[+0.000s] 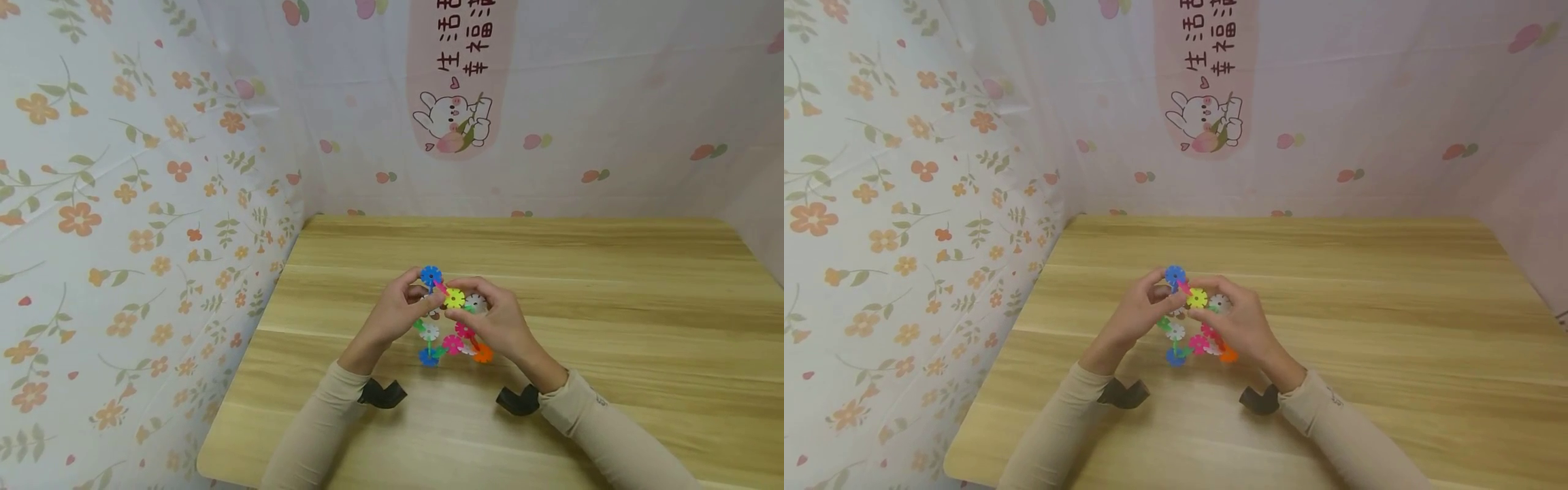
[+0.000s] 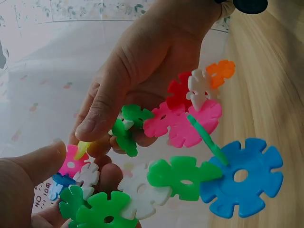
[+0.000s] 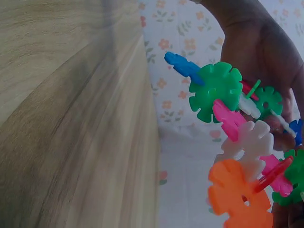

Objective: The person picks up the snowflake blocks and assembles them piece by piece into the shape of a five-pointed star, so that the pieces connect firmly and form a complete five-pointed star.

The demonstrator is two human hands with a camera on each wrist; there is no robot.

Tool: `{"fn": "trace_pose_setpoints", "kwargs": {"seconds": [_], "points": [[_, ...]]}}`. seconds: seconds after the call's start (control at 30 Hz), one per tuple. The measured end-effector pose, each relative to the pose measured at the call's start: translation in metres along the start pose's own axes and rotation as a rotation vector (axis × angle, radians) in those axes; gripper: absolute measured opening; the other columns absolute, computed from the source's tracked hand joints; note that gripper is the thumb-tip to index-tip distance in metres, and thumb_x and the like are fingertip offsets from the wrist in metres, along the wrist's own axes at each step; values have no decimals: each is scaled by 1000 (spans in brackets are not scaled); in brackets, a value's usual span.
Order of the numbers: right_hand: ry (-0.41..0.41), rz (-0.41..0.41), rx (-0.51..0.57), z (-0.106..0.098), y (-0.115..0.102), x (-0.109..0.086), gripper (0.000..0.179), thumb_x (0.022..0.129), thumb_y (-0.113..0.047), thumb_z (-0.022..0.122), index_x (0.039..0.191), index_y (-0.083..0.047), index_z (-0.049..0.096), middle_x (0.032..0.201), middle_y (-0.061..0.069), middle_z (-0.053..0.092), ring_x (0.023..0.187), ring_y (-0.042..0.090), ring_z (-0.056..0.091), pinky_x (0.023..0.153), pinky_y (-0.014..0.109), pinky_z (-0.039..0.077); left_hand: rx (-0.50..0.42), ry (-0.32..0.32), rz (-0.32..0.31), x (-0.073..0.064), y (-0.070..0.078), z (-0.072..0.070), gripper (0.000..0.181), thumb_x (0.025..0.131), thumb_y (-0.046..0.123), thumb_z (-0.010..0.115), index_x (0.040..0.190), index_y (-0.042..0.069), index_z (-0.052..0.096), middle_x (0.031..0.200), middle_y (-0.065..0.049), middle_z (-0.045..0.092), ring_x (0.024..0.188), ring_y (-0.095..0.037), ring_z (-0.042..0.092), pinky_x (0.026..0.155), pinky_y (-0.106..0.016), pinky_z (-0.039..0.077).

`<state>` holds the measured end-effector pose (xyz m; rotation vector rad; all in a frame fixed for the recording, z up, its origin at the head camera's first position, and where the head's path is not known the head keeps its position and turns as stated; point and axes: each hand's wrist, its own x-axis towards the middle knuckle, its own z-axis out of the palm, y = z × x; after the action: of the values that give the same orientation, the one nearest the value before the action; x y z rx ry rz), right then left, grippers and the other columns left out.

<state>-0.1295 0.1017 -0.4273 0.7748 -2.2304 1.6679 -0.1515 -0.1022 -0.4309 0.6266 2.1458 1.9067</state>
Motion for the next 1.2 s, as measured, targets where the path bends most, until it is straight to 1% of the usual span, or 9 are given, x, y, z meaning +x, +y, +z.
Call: {"fn": "trace_pose_setpoints", "kwargs": {"seconds": [0.17,0.3,0.43,0.53,0.67,0.8,0.97,1.1,1.2], "points": [[-53,41,26,-6,2,-1,44,80,10,78,121,3,63,115,15,66,104,16,59,84,25,52,-11,38,-12,0,2,0,31,97,17,68,122,5,55,90,-15,71,82,-42,67,76,-40,58],[-93,102,119,-13,29,-3,39,90,4,70,127,-3,60,123,12,63,108,22,61,93,31,51,-47,97,-36,-1,6,-2,35,95,11,70,125,2,54,91,-15,71,81,-49,65,78,-48,57],[-115,172,188,-19,45,-6,35,96,-6,67,130,-7,58,124,12,60,99,23,65,85,29,55,-39,125,-60,-1,6,-2,38,93,9,72,126,3,55,91,-15,72,82,-49,65,78,-48,57],[-89,207,247,-21,44,-6,36,97,-7,66,131,-3,54,120,15,60,91,22,66,79,27,56,-18,131,-68,0,3,-1,39,91,12,74,125,6,56,90,-13,73,79,-38,68,73,-37,57],[-29,247,328,-22,40,-5,37,97,-6,65,130,1,49,112,15,62,85,19,64,77,26,56,9,140,-59,1,3,2,35,91,14,75,121,7,60,88,-7,73,76,-26,68,67,-29,53],[-4,269,381,-24,36,-4,32,96,-4,67,122,3,50,111,17,61,87,19,63,79,25,56,49,159,-48,1,2,3,29,90,15,75,115,7,64,89,-4,74,78,-26,67,64,-27,50],[-6,278,400,-26,35,-5,25,95,-4,68,112,5,51,118,23,57,95,22,62,81,25,56,68,194,-43,-1,3,3,26,90,13,76,113,7,65,93,-3,75,76,-18,63,63,-27,47],[6,267,431,-27,37,-6,18,96,-2,66,105,4,52,119,19,58,98,22,61,81,26,56,63,208,-41,-1,4,3,26,89,12,76,111,7,64,95,-3,76,76,-16,61,62,-25,45],[4,236,499,-28,38,-6,11,96,2,63,100,3,52,116,16,59,98,22,60,80,28,57,52,210,-42,-1,5,3,28,89,12,77,112,7,62,97,-3,76,80,-17,62,63,-26,45]]}}
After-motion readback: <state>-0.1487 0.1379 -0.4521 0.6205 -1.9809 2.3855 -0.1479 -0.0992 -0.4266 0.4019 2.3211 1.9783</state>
